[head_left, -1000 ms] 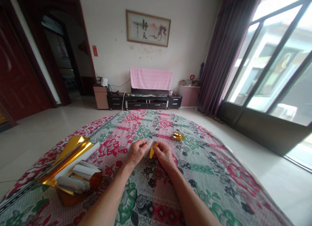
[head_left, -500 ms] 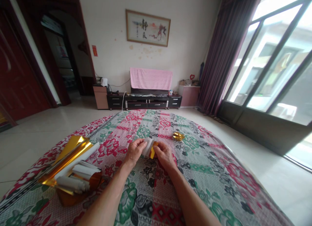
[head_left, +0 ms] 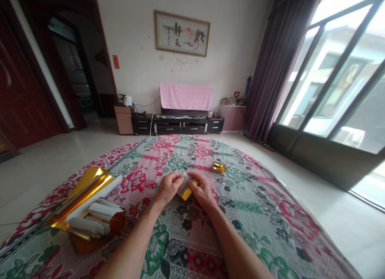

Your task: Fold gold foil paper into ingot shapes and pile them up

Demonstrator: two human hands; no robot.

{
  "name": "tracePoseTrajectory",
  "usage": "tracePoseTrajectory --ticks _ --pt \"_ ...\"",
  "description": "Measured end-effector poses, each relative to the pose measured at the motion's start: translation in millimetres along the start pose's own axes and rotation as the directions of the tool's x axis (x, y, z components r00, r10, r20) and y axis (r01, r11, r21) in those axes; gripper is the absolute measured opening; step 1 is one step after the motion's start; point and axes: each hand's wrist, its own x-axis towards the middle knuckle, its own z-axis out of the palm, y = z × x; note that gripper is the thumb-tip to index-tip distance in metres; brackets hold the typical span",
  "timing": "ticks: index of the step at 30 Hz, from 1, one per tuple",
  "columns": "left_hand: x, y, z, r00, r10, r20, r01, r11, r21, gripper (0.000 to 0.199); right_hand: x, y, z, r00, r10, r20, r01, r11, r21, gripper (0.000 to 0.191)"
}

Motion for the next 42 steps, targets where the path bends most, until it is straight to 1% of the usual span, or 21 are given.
tracePoseTrajectory --ticks 3,7,9,11,12,14,16,21,25,28,32,35,38,42 --pt "-0.4 -1.3 0.0 1.000 0.012 0.029 -0.013 0.999 0.031 0.023 0.2 -1.4 1.9 1.000 0.015 0.000 -0.015 0.997 0.075 0.021" --pt "-0.4 1.8 1.6 1.000 -0.018 0.007 0.018 1.000 -0.003 0.028 0.7 -5.1 3.5 0.998 0.051 0.024 -0.054 0.979 0.196 0.023" --pt "-1.3 6.7 2.1 0.998 -0.067 0.000 0.067 0.995 -0.073 0.035 1.2 -5.8 2.7 0.998 0.062 -0.018 -0.057 0.974 0.220 0.026" --pt "-3.3 12.6 1.4 0.989 -0.140 0.047 0.145 0.977 -0.156 0.040 1.9 -5.6 1.2 0.994 0.072 -0.081 -0.052 0.973 0.225 0.030" --pt "-4.5 15.3 0.7 0.985 -0.154 0.074 0.165 0.971 -0.172 0.041 2.3 -5.2 0.4 0.992 0.074 -0.105 -0.049 0.973 0.224 0.032" --pt "-6.8 18.9 -1.0 0.973 -0.198 0.120 0.215 0.964 -0.153 0.042 3.2 -4.0 -1.0 0.990 0.068 -0.127 -0.038 0.974 0.222 0.033" --pt "-8.2 19.4 -2.1 0.969 -0.205 0.137 0.222 0.968 -0.117 0.040 4.1 -2.6 -1.7 0.990 0.049 -0.135 -0.018 0.975 0.219 0.032" --pt "-6.4 10.8 -0.4 0.986 -0.149 0.072 0.151 0.988 -0.023 0.031 4.5 -1.9 -1.4 0.989 0.030 -0.142 0.002 0.976 0.219 0.033" --pt "-3.3 4.7 0.6 0.986 -0.147 0.074 0.153 0.985 -0.078 0.034 2.8 -5.4 -1.3 0.995 0.039 -0.097 -0.014 0.968 0.251 0.031" --pt "-2.5 3.7 0.5 0.987 -0.145 0.071 0.154 0.980 -0.127 0.035 2.3 -6.7 -1.1 0.994 0.057 -0.088 -0.032 0.966 0.257 0.030" --pt "-2.8 3.6 0.3 0.984 -0.165 0.065 0.172 0.978 -0.116 0.037 3.3 -5.2 0.0 0.992 0.051 -0.112 -0.022 0.970 0.242 0.033" --pt "-2.4 2.1 -0.4 0.986 -0.155 0.063 0.161 0.983 -0.088 0.034 3.7 -4.9 0.5 0.992 0.044 -0.117 -0.015 0.971 0.237 0.033" --pt "-1.0 1.0 -2.2 0.989 -0.147 0.021 0.148 0.987 -0.066 0.030 2.1 -7.4 -0.8 0.995 0.057 -0.084 -0.037 0.973 0.230 0.032" --pt "0.5 3.0 -4.7 0.983 -0.159 -0.088 0.155 0.987 -0.048 0.028 -2.2 -12.5 -5.0 0.999 0.029 -0.017 -0.024 0.965 0.260 0.035"
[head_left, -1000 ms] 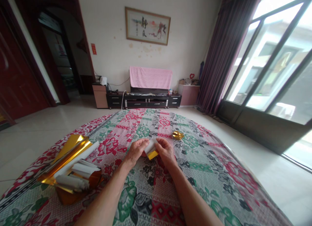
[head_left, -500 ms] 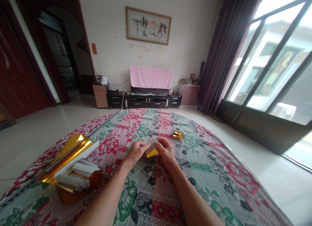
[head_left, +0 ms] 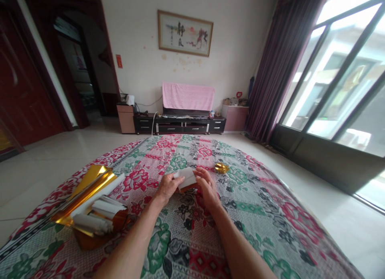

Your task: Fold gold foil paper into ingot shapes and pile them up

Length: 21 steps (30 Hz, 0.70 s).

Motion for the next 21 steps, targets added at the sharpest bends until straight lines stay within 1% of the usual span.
tracePoseTrajectory --ticks 3,5,9,13,15,18,21 --pt "0.6 2.4 -1.1 0.999 -0.028 -0.033 0.028 0.999 -0.016 0.028 -1.8 -2.0 -1.8 0.997 0.025 0.075 -0.025 1.000 0.001 0.045" --pt "1.2 3.0 -1.6 0.997 -0.053 -0.052 0.052 0.998 -0.025 0.030 -1.6 -1.8 -2.1 0.996 0.032 0.086 -0.034 0.999 0.019 0.046" --pt "2.8 3.6 -1.8 0.992 -0.086 -0.090 0.083 0.996 -0.039 0.033 -0.8 -1.7 -0.6 0.999 0.034 0.035 -0.036 0.998 0.050 0.036" --pt "2.7 5.9 -1.0 0.990 -0.091 -0.109 0.088 0.996 -0.030 0.033 -2.1 -3.1 1.4 0.997 0.022 0.069 -0.022 1.000 0.003 0.020" --pt "2.4 6.5 -0.6 0.989 -0.098 -0.113 0.095 0.995 -0.027 0.031 -2.5 -3.0 1.7 0.996 0.018 0.091 -0.017 1.000 -0.005 0.017" --pt "3.1 5.2 0.1 0.988 -0.086 -0.130 0.089 0.996 0.017 0.029 -2.0 -1.5 1.9 0.994 0.026 0.108 -0.027 1.000 0.003 0.019" --pt "5.0 1.8 1.0 0.988 -0.046 -0.147 0.059 0.995 0.081 0.029 -0.5 0.9 2.4 0.995 0.052 0.080 -0.054 0.998 0.021 0.027"
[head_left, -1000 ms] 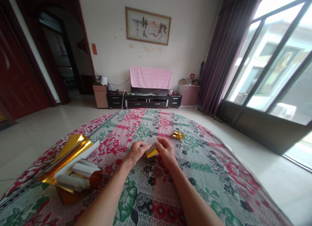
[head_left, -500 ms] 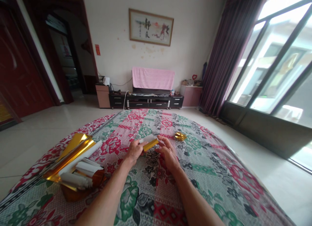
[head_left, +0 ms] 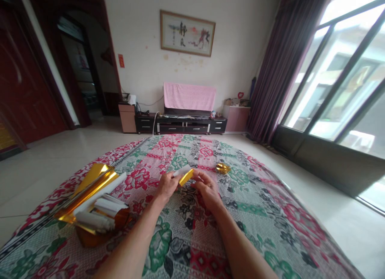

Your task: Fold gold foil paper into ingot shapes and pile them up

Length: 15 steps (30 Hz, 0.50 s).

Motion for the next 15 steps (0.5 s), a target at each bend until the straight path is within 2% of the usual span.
tracePoseTrajectory --ticks 3,8,10,12,15 --pt "1.3 -2.9 1.2 1.000 0.010 0.018 -0.010 1.000 0.008 0.031 1.5 2.0 0.5 1.000 0.004 -0.025 -0.004 1.000 -0.001 0.031" --pt "2.3 -6.3 1.1 0.999 0.035 0.030 -0.036 0.999 0.012 0.031 2.8 3.4 -0.2 0.995 -0.082 -0.055 0.079 0.996 -0.051 0.021" --pt "3.6 -7.7 0.6 0.998 0.050 0.032 -0.051 0.998 0.031 0.029 2.8 2.7 -0.9 0.983 -0.178 -0.052 0.168 0.972 -0.162 0.022" --pt "5.0 -8.9 0.1 0.998 0.054 0.031 -0.056 0.997 0.061 0.027 2.2 1.5 -1.1 0.958 -0.287 -0.028 0.264 0.913 -0.312 0.027" --pt "5.8 -9.9 -0.9 0.998 0.051 0.034 -0.054 0.994 0.092 0.027 0.0 0.0 0.4 0.937 -0.347 0.030 0.322 0.830 -0.455 0.031"
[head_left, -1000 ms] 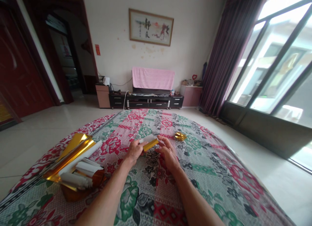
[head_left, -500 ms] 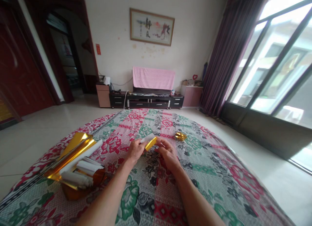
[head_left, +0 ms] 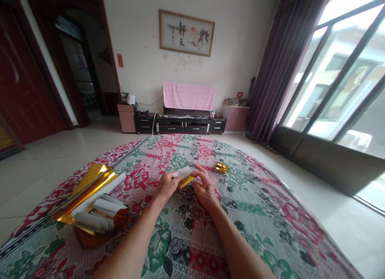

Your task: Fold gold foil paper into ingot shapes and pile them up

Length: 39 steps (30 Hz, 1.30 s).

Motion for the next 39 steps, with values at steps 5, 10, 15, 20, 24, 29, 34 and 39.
tracePoseTrajectory --ticks 5,10,15,20,24,29,34,39 --pt "-4.5 3.3 -2.8 0.998 0.055 0.020 -0.054 0.998 -0.012 0.029 -2.6 -1.9 4.9 0.997 0.004 0.081 -0.003 1.000 -0.012 0.022" --pt "-8.6 8.4 -4.0 0.997 0.050 0.065 -0.048 0.998 -0.030 0.027 -2.8 -0.7 6.6 0.998 0.014 0.060 -0.014 1.000 -0.008 0.020" --pt "-7.2 4.2 -3.4 0.988 0.111 0.111 -0.112 0.994 0.003 0.026 -3.0 3.4 6.1 0.998 0.056 0.036 -0.057 0.998 0.016 0.019" --pt "-7.7 3.0 -1.7 0.978 0.149 0.146 -0.151 0.988 0.007 0.026 -0.6 4.3 7.1 0.988 0.155 0.006 -0.151 0.952 0.266 0.035" --pt "-10.3 6.8 -1.1 0.976 0.103 0.190 -0.094 0.994 -0.058 0.026 1.3 5.8 7.9 0.985 0.166 0.053 -0.173 0.895 0.411 0.036" --pt "-11.8 9.4 -2.6 0.964 0.007 0.267 0.047 0.980 -0.194 0.030 2.1 7.8 7.5 0.979 0.191 0.065 -0.199 0.865 0.461 0.037" --pt "-10.7 10.3 -4.5 0.963 -0.044 0.268 0.124 0.948 -0.293 0.034 1.9 4.5 5.8 0.972 0.231 0.041 -0.227 0.884 0.409 0.037" --pt "-10.7 11.7 -5.5 0.956 -0.070 0.286 0.179 0.908 -0.378 0.036 1.9 3.8 5.5 0.961 0.272 0.045 -0.266 0.873 0.409 0.038"
